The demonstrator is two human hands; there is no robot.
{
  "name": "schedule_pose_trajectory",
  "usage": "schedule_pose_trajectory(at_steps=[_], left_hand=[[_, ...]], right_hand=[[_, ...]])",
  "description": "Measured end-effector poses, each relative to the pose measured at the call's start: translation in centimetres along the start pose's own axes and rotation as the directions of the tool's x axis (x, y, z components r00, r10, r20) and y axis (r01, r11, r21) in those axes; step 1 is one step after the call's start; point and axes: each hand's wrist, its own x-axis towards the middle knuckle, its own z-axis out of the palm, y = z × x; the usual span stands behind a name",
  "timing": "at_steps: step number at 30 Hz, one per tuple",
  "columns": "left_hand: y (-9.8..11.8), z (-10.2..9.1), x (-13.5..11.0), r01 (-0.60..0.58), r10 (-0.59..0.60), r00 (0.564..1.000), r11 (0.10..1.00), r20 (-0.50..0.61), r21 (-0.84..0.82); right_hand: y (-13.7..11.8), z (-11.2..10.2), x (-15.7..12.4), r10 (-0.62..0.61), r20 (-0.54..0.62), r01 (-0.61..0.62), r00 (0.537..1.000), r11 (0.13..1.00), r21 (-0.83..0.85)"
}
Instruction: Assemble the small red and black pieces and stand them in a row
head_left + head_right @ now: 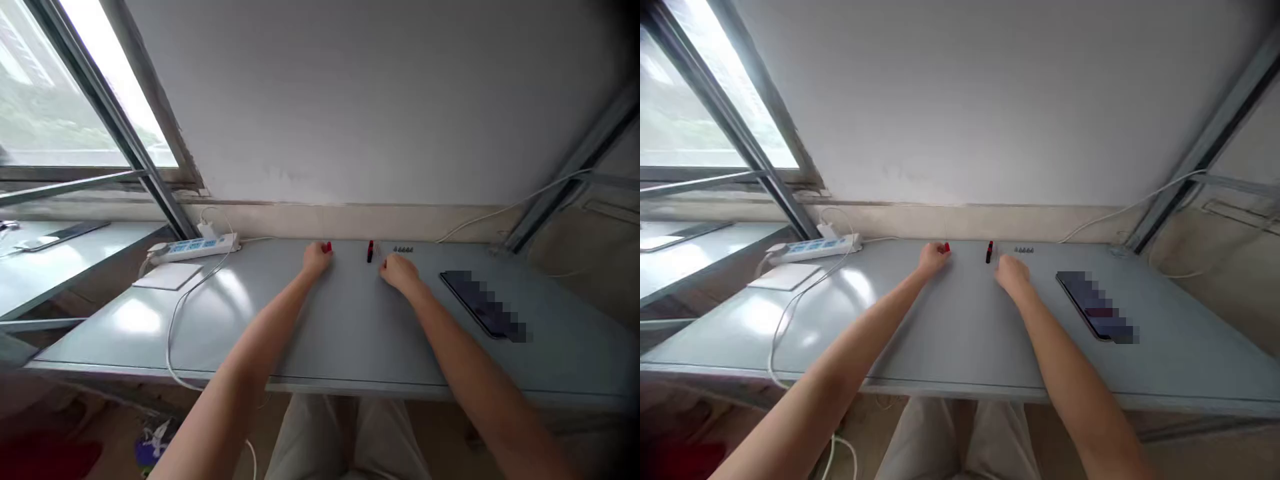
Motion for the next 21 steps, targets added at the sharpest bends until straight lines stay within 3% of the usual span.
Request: schedule_pose_trajectory(at_steps=[6, 21], left_hand=[[-0.9, 0.6, 0.6, 0.063, -0.065, 0.997, 0.997, 0.036, 0.044], [-0.5, 1.2, 0.8, 0.134, -0.135, 0.991, 0.989, 0.019, 0.059]], right_hand=[[0.6, 0.8, 0.7, 0.092, -0.076, -0.089, 0.993, 0.995, 0.038], [0.9, 3.9, 1.8, 0.114, -0.283, -0.064, 0.952, 0.982, 0.179]])
